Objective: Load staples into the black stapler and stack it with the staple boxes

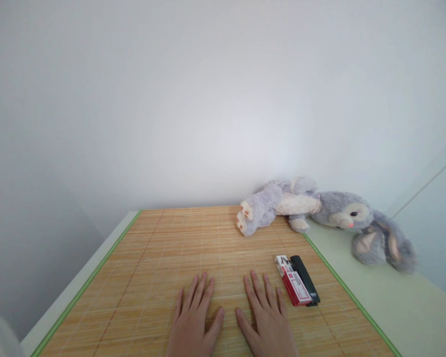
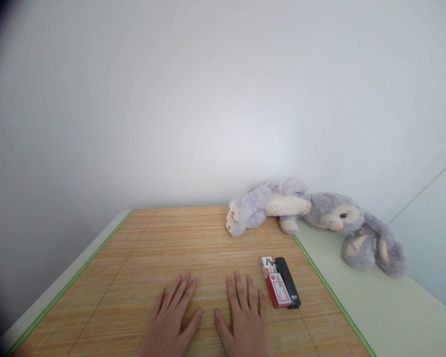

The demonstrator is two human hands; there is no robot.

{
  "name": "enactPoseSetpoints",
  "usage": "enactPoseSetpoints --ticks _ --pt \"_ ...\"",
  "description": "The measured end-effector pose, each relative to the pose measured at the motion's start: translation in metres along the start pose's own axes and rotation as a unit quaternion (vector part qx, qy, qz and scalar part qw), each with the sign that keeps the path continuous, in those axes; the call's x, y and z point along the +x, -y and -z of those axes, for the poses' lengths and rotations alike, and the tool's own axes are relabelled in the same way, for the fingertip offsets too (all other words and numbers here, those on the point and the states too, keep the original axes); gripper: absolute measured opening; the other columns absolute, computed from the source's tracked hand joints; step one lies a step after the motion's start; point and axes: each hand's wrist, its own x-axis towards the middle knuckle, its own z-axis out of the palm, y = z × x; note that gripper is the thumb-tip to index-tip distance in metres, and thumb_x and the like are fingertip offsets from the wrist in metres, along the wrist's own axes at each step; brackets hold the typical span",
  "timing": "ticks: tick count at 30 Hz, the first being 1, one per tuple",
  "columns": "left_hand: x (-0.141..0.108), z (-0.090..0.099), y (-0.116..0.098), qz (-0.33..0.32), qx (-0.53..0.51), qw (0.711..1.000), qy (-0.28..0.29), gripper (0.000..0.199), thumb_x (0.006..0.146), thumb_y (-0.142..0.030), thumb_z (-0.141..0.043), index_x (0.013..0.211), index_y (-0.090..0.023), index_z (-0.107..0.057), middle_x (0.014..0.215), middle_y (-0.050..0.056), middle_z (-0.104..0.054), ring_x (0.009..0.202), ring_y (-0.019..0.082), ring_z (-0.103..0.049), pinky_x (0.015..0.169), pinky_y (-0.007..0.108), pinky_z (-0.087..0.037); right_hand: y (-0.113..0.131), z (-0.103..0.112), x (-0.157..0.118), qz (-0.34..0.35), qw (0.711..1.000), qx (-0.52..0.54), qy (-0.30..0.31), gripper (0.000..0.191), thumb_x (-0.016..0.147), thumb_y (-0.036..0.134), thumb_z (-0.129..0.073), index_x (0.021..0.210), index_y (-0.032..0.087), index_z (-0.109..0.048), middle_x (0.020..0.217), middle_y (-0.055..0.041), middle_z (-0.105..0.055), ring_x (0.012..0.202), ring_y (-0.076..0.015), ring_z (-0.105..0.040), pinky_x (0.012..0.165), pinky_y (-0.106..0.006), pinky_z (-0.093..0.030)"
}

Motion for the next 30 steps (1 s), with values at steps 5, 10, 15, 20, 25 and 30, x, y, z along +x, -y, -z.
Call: enactPoseSetpoints --ticks 5,10,15,20,25,30 --pt "-0.001 -0.002 0.0 0.001 -0.004 1.0 0.011 0.064 0.1 -0.054 -0.041 0.16 -0.039 -0.027 0.169 -0.005 -0.022 0.158 0.029 -0.022 0.127 0.061 -0.02 -0.001 0.0 -0.001 0.003 1.0 -0.004 0.0 0.072 0.101 0.059 -0.043 0.164 0.038 -0.015 0.169 0.0039 -0.015 0.157 -0.0374 -0.013 0.123 -0.068 -0.019" --pt "-0.003 0.001 0.0 0.007 -0.04 0.999 0.001 0.061 0.101 -0.052 -0.041 0.16 -0.036 -0.032 0.168 -0.002 -0.027 0.158 0.028 -0.022 0.128 0.06 -0.018 0.006 0.003 -0.002 -0.012 1.0 0.014 0.0 0.071 0.101 0.057 -0.044 0.164 0.037 -0.018 0.17 0.0034 -0.015 0.158 -0.0367 -0.011 0.124 -0.068 -0.014" --pt "0.002 -0.005 -0.028 0.063 -0.237 0.969 0.006 0.058 0.105 -0.048 -0.03 0.157 -0.026 -0.039 0.165 0.003 -0.038 0.155 0.023 -0.031 0.13 0.053 -0.021 0.003 0.038 -0.001 0.016 0.983 0.165 0.082 0.072 0.1 0.055 -0.05 0.163 0.028 -0.028 0.169 -0.0028 -0.021 0.158 -0.032 -0.015 0.126 -0.059 -0.02" --pt "0.022 -0.047 -0.109 0.064 -0.606 0.792 0.035 0.068 0.098 -0.059 -0.039 0.155 -0.021 -0.045 0.163 0.006 -0.042 0.154 0.026 -0.034 0.127 0.044 -0.03 -0.063 0.101 0.012 -0.025 0.938 0.338 -0.065 0.067 0.099 0.055 -0.055 0.159 0.033 -0.038 0.168 -0.0007 -0.028 0.158 -0.0256 -0.016 0.13 -0.05 -0.014" --pt "0.056 -0.073 -0.195 0.153 -0.798 0.582 0.039 0.094 0.082 -0.064 -0.066 0.156 -0.012 -0.041 0.167 0.012 -0.032 0.157 0.027 -0.024 0.128 0.036 -0.024 -0.149 0.095 0.027 -0.232 0.771 0.581 -0.122 0.078 0.087 0.074 -0.06 0.15 0.029 -0.053 0.158 -0.0053 -0.047 0.151 -0.0307 -0.036 0.129 -0.05 -0.018" --pt "0.073 -0.066 -0.222 0.154 -0.81 0.565 0.04 0.093 0.085 -0.059 -0.067 0.159 -0.015 -0.035 0.167 0.01 -0.033 0.154 0.025 -0.033 0.124 0.033 -0.033 -0.15 0.05 0.023 -0.236 0.694 0.675 -0.085 0.075 0.08 0.066 -0.075 0.144 0.028 -0.06 0.153 -0.0043 -0.054 0.147 -0.0306 -0.042 0.125 -0.048 -0.031"
